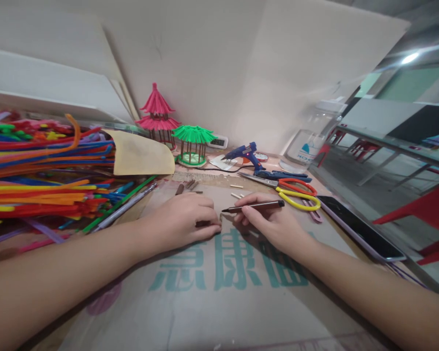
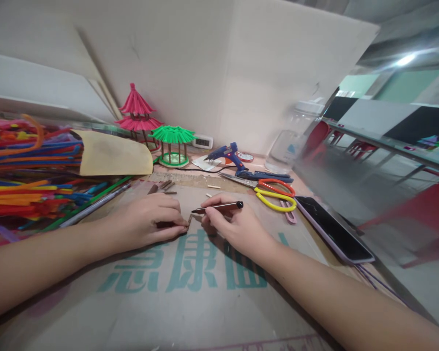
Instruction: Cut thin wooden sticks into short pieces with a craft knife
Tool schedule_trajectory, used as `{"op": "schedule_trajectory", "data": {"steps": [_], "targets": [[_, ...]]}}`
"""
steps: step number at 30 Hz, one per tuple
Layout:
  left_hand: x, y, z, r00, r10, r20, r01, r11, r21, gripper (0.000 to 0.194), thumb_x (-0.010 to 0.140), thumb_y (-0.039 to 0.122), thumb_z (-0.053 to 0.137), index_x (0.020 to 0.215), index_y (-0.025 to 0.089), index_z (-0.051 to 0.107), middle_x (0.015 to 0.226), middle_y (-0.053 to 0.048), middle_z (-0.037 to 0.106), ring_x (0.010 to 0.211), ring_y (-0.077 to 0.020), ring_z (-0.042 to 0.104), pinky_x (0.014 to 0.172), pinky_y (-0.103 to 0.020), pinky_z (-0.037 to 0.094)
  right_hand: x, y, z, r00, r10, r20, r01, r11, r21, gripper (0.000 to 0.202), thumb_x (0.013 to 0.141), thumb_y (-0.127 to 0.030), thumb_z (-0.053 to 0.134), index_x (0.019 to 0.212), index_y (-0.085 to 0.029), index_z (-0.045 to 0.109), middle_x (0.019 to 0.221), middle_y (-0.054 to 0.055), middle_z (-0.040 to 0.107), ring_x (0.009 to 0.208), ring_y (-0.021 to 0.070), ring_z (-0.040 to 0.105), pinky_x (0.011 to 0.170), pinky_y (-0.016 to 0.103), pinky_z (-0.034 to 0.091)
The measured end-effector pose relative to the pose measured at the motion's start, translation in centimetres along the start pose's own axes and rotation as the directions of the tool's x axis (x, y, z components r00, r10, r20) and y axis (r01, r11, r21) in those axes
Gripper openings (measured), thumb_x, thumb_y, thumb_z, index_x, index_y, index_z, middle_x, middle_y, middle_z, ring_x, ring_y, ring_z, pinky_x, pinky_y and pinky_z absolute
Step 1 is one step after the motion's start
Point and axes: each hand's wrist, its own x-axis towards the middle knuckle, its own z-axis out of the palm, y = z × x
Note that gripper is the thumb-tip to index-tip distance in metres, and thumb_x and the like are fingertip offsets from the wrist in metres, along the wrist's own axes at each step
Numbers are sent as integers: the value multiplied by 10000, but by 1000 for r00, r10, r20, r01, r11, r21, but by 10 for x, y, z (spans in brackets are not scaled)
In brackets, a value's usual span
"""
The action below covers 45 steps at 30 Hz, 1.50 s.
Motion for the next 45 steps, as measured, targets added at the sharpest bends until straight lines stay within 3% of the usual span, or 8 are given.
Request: {"op": "schedule_trajectory", "data": {"steps": [9,25,32,39,45], "targets": [[-1,0,1,999,53,1,-53,998,46,186,990,279,585,989,229,764,885,-18,706,813,-165,626,751,-277,416,-2,0,0,997,57,55,-61,996,70,195,903,-382,652,962,-198,625,752,26,689,680,175,676,645,320,579],[-1,1,-2,1000,3,27,-3,1000,-8,233,989,307,574,882,209,756,842,-21,692,790,-155,625,738,-264,429,-1,-2,2,996,75,46,-79,992,100,227,897,-418,655,962,-204,615,736,17,676,645,167,661,606,310,568],[-2,0,-2,1000,4,12,-4,1000,-27,244,999,322,567,874,209,743,838,-19,691,783,-152,625,729,-264,427,-2,-2,-3,995,68,71,-67,998,-16,150,889,-349,667,915,-207,627,735,29,717,718,185,723,679,307,590],[-1,0,-2,1000,-3,23,3,1000,-23,249,998,332,558,898,215,754,857,-23,699,799,-158,630,743,-271,440,-1,0,1,996,71,46,-76,992,106,247,896,-434,664,964,-198,633,762,28,699,679,174,687,643,319,587],[-1,0,-1,1000,-3,19,3,1000,-23,235,995,314,567,904,216,760,848,-21,695,793,-155,627,740,-265,436,0,-1,1,995,82,47,-87,990,110,256,887,-440,673,961,-199,628,762,27,700,663,168,679,628,312,580]]}}
